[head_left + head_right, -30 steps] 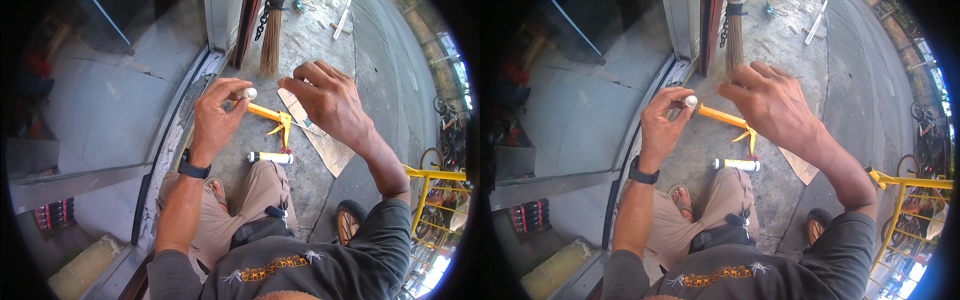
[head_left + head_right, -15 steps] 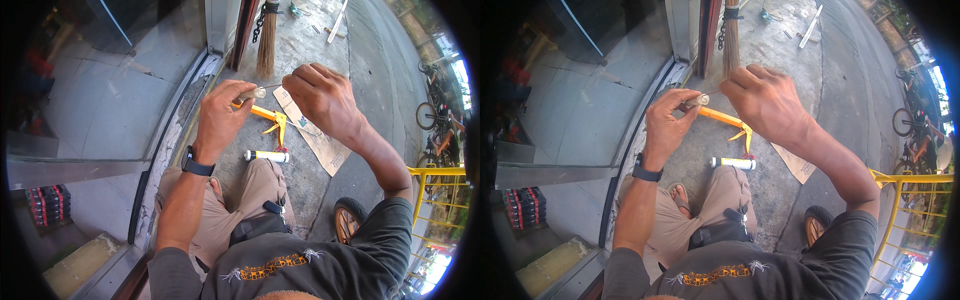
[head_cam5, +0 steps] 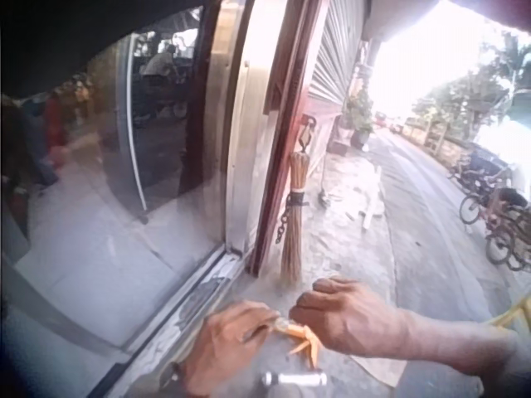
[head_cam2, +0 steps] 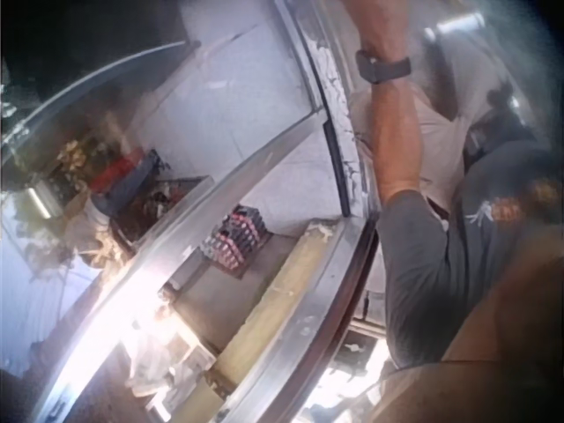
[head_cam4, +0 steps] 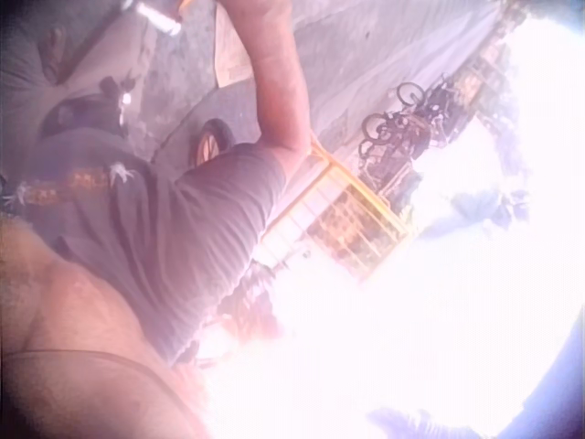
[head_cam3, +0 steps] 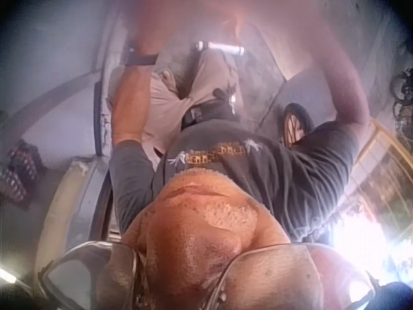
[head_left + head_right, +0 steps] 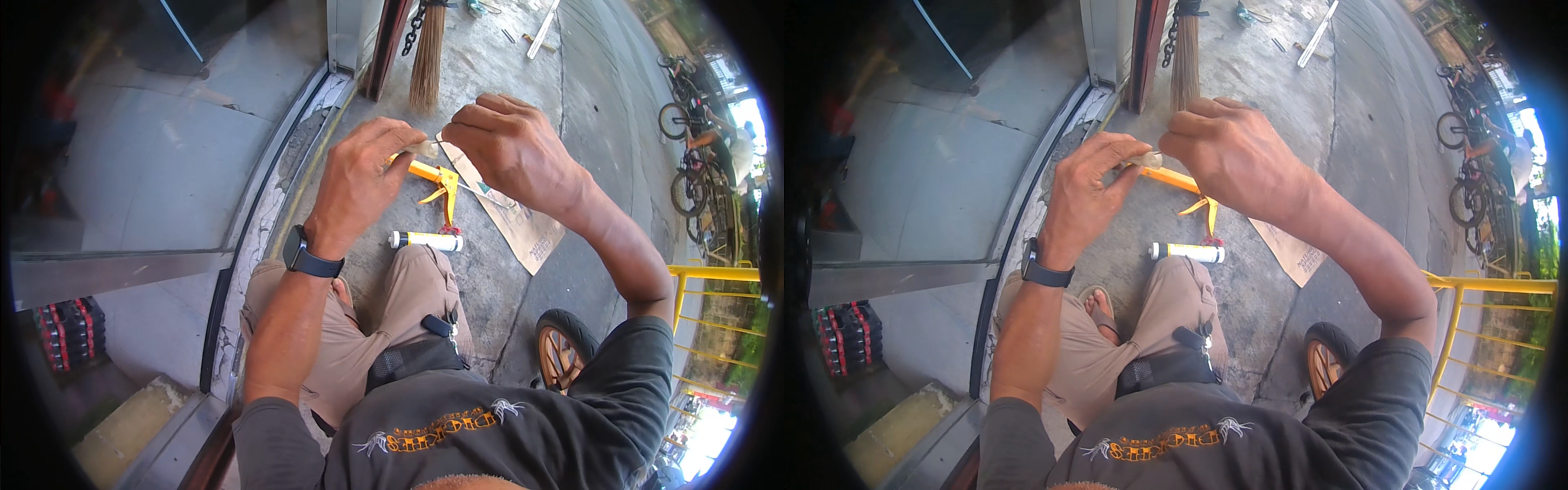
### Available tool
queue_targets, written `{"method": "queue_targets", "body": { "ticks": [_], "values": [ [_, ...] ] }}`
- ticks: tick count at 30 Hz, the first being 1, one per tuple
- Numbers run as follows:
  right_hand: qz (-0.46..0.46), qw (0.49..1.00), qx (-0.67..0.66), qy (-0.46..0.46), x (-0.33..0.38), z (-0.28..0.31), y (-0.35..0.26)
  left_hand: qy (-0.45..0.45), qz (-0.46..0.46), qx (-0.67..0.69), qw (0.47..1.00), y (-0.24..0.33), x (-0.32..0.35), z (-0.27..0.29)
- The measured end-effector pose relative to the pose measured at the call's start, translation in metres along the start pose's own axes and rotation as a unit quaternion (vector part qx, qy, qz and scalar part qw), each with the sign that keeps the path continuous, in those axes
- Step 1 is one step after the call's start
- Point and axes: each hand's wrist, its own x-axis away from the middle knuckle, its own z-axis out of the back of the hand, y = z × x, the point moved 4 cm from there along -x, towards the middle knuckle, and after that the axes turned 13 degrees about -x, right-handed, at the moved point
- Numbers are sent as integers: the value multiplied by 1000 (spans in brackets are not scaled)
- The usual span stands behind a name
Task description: The person loads a white adhesive tube into a yellow caulking gun, then uses a small metal tool to apply the adhesive into a gap beneath a vehicle's body panel. The person repeatedly scoops adhesive from the tube and applies it to the target area.
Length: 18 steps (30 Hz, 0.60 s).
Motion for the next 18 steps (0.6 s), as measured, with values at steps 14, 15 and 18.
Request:
{"method": "queue_targets", "body": {
  "ticks": [14,15,18],
  "values": [
    [-39,997,-64,-10,9,10,14,-23,-15,1,1000,-4,-1,-4],
    [-37,997,-63,-2,10,10,15,-24,-14,1,1000,-4,0,-5],
    [-37,998,-58,9,13,11,15,-31,-4,7,999,-6,0,-7]
  ]
}}
